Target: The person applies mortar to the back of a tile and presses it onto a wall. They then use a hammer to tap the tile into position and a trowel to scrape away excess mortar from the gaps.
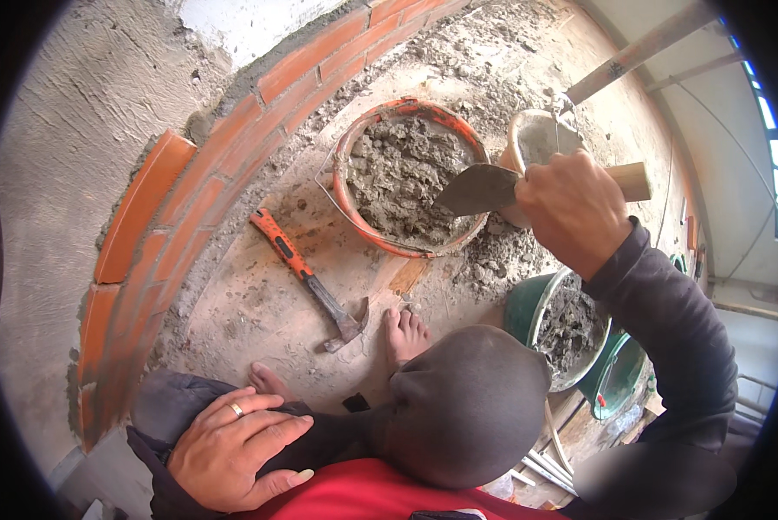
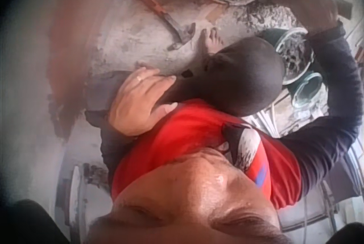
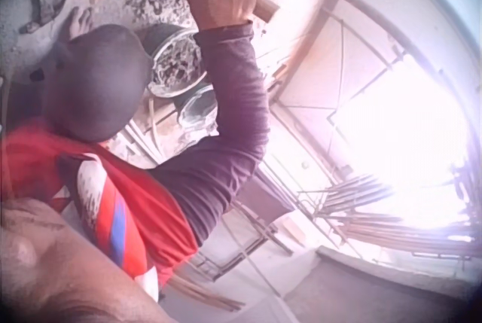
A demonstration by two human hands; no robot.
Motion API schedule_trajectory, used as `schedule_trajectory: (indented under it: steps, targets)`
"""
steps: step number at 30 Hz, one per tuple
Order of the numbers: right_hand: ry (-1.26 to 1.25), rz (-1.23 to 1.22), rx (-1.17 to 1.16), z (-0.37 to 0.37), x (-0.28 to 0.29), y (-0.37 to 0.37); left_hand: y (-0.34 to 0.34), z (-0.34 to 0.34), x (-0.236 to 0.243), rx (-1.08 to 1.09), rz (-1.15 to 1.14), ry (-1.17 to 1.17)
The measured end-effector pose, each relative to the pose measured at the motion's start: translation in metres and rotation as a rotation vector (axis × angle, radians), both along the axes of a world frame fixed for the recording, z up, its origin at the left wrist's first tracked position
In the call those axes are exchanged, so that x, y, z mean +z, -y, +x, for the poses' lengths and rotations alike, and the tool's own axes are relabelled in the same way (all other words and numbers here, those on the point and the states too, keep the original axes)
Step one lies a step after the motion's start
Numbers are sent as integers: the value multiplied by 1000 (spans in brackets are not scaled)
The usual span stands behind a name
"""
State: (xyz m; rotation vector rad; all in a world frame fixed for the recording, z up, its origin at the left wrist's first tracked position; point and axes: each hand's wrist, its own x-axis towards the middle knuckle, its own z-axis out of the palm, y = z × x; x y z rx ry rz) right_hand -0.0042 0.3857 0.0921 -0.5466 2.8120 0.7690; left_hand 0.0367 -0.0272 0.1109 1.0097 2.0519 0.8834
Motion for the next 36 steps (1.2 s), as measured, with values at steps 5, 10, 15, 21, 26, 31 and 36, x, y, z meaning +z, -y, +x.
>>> schedule_trajectory:
  steps: [5,10,15,21,26,31,36]
  targets:
    - [63,-41,59,-9,4,-9,-5,-1,0,-9,-20,-12]
    - [179,-106,12,-11,4,-5,-7,2,-13,-87,-69,-115]
    - [446,-197,-248,-34,7,-16,-13,1,-10,-86,-76,-120]
    - [392,-576,-418,-16,-9,-59,-18,1,-10,-87,-80,-105]
    - [267,-739,-480,10,-15,-49,-7,5,-6,-64,-76,-108]
    - [81,-735,-331,27,-28,-30,-1,18,-4,-61,-36,-128]
    - [203,-741,-24,-10,2,78,13,61,-5,-36,-19,-187]
